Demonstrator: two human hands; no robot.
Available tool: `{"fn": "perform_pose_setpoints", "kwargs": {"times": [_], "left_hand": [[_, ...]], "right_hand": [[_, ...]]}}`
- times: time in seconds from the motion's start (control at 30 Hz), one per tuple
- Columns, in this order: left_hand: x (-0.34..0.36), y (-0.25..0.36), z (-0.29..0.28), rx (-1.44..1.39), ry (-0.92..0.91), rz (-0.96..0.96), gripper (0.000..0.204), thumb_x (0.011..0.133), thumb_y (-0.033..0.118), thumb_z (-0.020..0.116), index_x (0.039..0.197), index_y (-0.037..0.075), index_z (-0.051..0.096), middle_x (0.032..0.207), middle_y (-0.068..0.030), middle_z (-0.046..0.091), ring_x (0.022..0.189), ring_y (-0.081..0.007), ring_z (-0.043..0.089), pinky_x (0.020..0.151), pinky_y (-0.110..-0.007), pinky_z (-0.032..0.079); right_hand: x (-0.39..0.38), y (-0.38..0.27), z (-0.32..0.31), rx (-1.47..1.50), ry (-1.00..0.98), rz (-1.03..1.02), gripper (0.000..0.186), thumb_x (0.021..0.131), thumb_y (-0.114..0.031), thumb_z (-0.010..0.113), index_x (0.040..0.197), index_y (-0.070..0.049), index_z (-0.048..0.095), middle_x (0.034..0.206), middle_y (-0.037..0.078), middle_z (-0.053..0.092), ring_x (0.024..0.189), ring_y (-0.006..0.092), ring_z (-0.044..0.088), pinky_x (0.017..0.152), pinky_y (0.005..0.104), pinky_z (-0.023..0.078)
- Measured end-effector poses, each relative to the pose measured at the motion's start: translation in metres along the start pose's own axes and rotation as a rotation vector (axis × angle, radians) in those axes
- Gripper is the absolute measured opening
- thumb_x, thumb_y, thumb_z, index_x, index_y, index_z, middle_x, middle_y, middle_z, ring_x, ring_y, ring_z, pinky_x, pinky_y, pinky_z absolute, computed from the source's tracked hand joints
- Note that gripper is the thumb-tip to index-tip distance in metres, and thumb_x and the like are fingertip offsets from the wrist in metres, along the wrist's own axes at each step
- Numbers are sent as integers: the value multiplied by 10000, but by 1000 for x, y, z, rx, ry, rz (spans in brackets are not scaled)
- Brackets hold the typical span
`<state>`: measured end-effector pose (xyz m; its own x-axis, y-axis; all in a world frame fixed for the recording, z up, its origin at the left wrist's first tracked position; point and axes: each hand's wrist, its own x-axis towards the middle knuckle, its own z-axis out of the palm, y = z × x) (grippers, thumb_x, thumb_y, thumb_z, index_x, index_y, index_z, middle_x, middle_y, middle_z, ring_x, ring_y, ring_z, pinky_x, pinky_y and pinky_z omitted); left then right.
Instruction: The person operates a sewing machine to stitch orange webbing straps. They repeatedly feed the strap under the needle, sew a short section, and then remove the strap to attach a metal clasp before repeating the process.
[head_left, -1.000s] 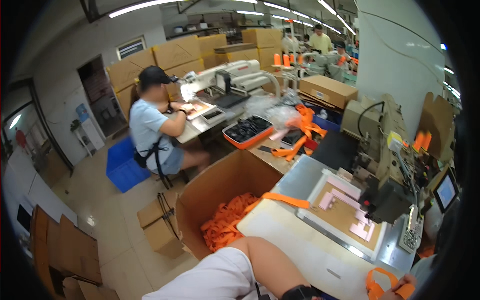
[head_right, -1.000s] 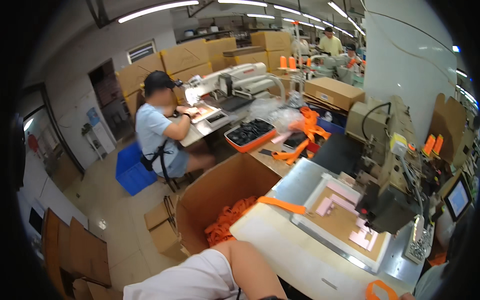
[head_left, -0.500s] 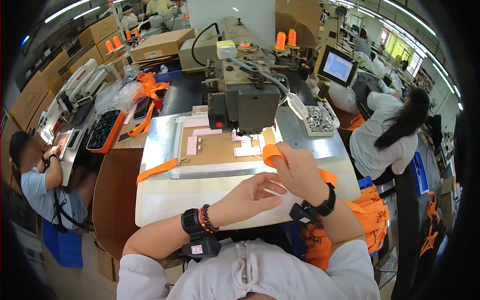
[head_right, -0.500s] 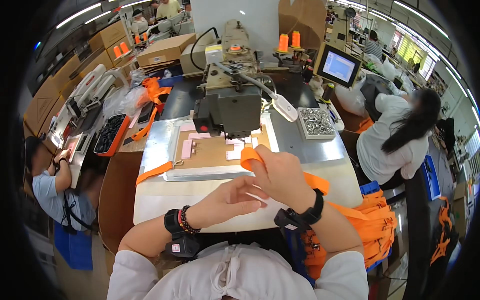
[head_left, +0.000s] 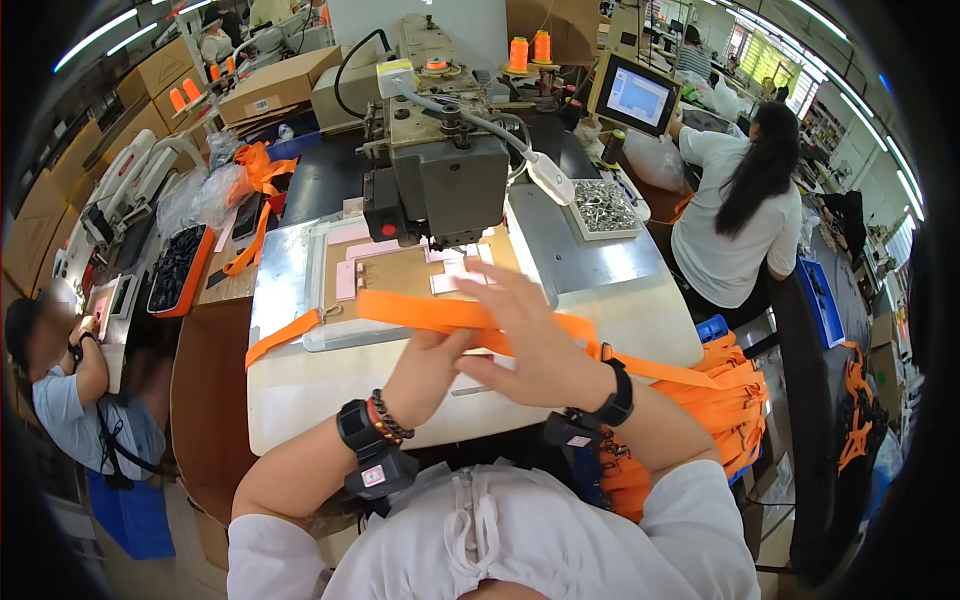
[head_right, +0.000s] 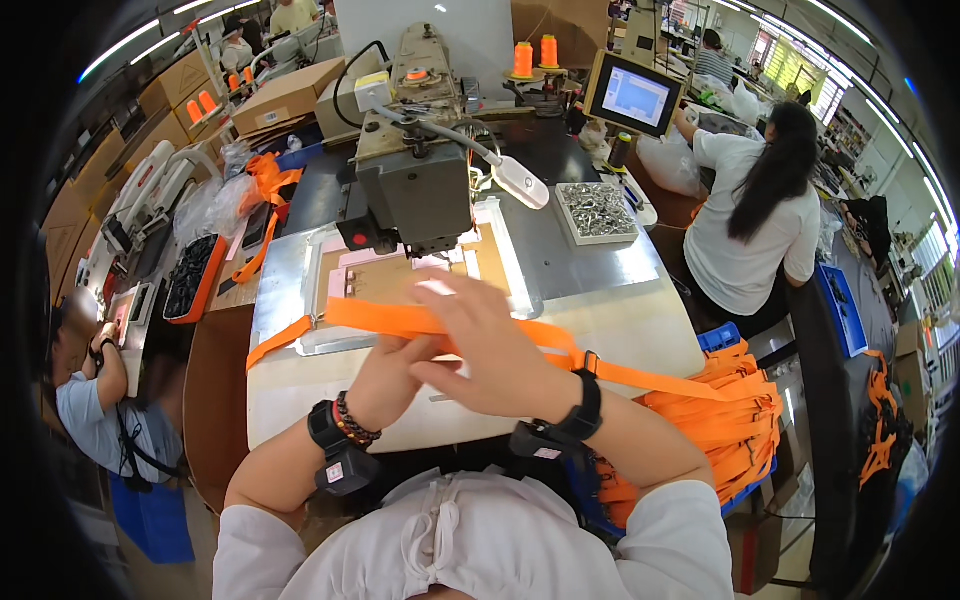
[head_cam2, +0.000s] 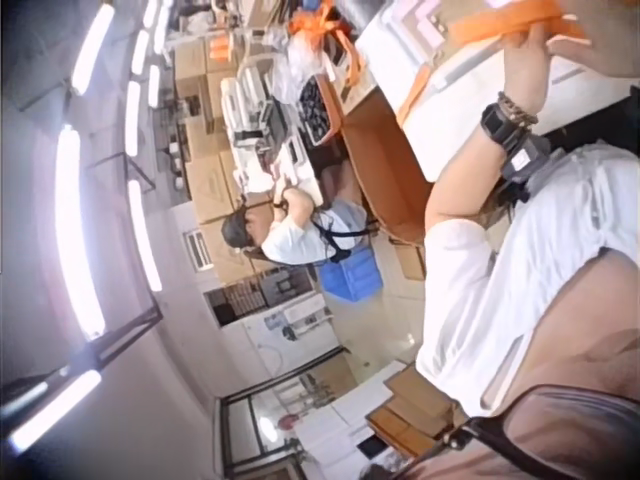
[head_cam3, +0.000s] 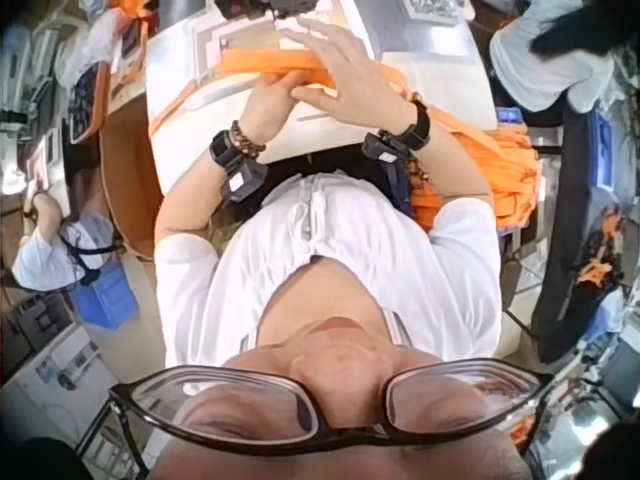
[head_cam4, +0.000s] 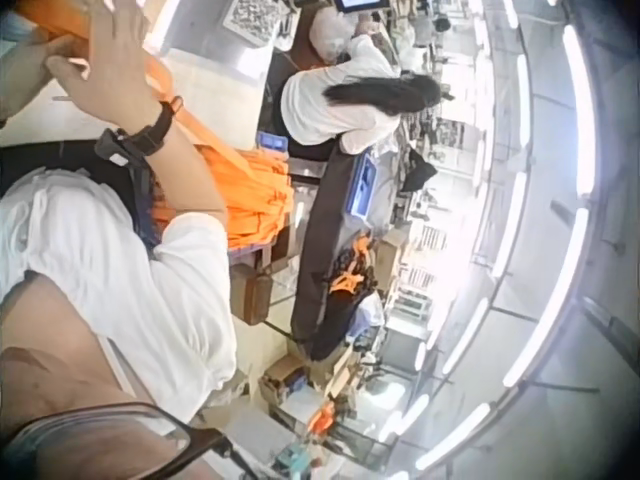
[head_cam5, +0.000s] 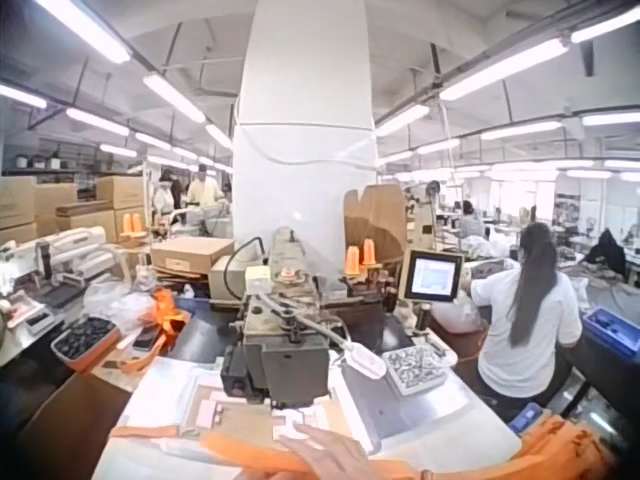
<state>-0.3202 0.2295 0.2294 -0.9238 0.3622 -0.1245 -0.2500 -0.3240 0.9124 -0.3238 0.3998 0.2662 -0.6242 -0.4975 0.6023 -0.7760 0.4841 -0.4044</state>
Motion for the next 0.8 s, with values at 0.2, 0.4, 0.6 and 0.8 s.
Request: {"fn": "perform_pose_setpoints", "kwargs": {"times": [0.2,0.4,0.6,0.8], "left_hand": [[-10,30,-39,-219,151,177,198,977,107,441,1126,32,547,1131,-126,638,1073,-231,618,924,-378,514],[-18,52,-92,-185,347,288,196,991,137,453,1149,53,533,1112,-138,646,1052,-232,634,812,-351,564],[-33,63,-152,59,528,202,229,966,106,442,1173,59,528,947,-58,629,847,-137,645,657,-271,552],[-46,65,-197,373,678,53,253,924,117,538,1167,46,538,921,-29,572,817,-112,598,661,-249,517]], "right_hand": [[-70,26,-17,-188,26,296,735,738,-329,772,1345,-76,442,1339,171,461,1249,336,426,1021,458,316],[-119,57,-13,-335,-128,330,462,806,-249,716,1185,-58,535,1247,127,540,1172,328,486,971,441,357],[-91,78,-28,-143,-235,517,312,873,-216,636,1124,-52,551,1072,162,614,942,348,598,801,424,472],[-14,119,-28,-34,-473,211,281,943,-244,518,1033,-1,628,971,167,630,828,365,611,756,411,488]]}}
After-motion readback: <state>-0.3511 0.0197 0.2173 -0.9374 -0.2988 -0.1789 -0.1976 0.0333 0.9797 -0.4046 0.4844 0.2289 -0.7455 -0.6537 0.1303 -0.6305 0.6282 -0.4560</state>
